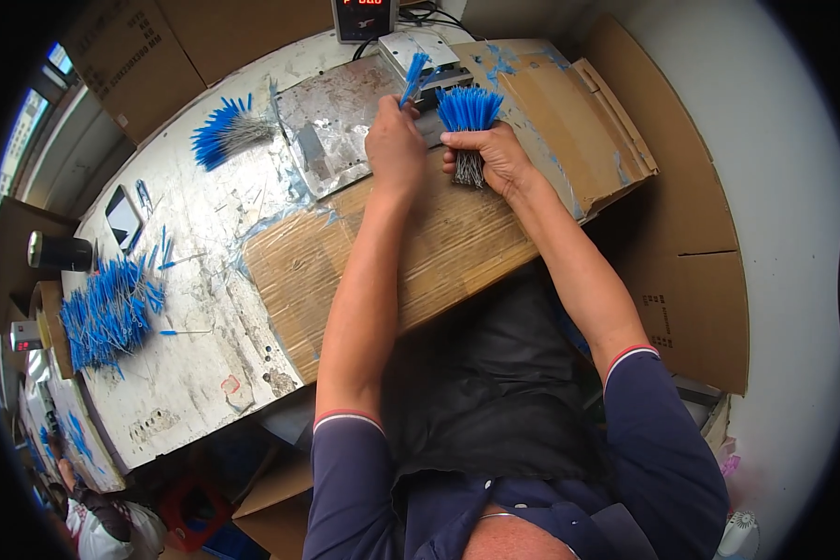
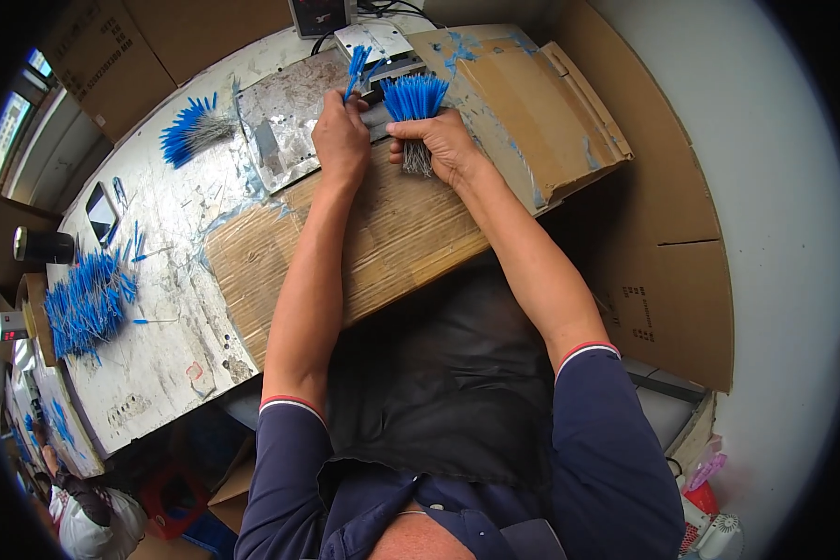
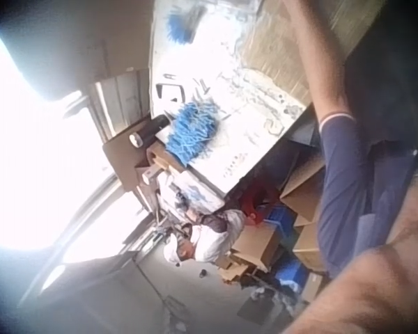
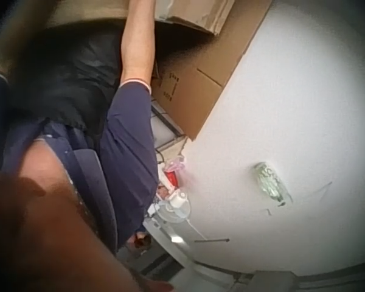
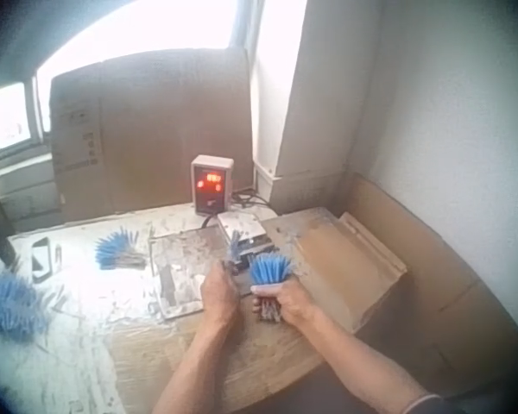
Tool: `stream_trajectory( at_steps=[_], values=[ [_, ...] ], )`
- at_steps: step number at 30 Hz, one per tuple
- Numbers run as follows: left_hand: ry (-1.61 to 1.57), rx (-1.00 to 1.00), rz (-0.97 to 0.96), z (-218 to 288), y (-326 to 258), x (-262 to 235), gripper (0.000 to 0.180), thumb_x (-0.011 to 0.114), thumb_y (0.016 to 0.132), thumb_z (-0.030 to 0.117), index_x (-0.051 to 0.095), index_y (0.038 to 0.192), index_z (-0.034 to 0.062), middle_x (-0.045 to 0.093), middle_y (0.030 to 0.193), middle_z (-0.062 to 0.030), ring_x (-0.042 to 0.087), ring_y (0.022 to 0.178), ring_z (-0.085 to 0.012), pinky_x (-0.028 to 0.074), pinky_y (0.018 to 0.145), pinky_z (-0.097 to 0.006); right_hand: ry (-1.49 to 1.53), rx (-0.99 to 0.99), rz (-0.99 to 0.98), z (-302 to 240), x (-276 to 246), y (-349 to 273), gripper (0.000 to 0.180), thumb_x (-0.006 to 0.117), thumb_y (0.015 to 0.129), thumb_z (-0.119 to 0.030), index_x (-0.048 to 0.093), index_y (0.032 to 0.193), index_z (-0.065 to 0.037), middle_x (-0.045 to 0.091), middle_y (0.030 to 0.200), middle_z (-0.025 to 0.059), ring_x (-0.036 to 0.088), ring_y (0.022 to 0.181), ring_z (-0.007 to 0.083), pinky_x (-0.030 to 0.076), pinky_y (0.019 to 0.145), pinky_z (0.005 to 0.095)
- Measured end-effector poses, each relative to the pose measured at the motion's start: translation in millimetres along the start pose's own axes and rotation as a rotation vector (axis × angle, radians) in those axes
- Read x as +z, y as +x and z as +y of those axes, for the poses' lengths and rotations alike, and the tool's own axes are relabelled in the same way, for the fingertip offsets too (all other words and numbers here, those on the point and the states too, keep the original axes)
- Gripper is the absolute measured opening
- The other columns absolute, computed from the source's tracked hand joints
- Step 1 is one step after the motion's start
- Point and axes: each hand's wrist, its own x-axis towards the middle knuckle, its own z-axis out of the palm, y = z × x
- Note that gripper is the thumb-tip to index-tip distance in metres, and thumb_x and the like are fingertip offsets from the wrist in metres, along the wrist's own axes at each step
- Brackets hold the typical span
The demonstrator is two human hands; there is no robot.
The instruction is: Assembling blue brush components using a press machine.
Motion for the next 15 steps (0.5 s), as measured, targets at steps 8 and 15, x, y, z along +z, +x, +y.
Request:
stream_trajectory(
  at_steps=[8,15],
  values=[
    [-0.318,-0.162,-0.133,14,-1,-5,0.014,0.065,0.098,0.014,0.066,0.106,0.0027,0.073,0.090,-0.0137,0.069,0.077,-0.0205,0.053,0.072,-0.034,-0.007,0.005,-0.040,-1,7,-2,0.022,0.075,0.081,0.000,0.068,0.102,-0.002,0.070,0.085,0.0100,0.070,0.063,0.0199,0.062,0.054,0.0341],
    [-0.327,-0.086,0.047,16,-3,-3,0.011,0.064,0.098,0.012,0.063,0.105,0.0029,0.071,0.088,-0.0151,0.068,0.075,-0.0262,0.052,0.067,-0.039,0.147,0.027,-0.020,8,-2,-1,0.021,0.076,0.080,-0.001,0.067,0.099,-0.001,0.070,0.082,0.0094,0.070,0.066,0.0221,0.060,0.061,0.0346]
  ],
)
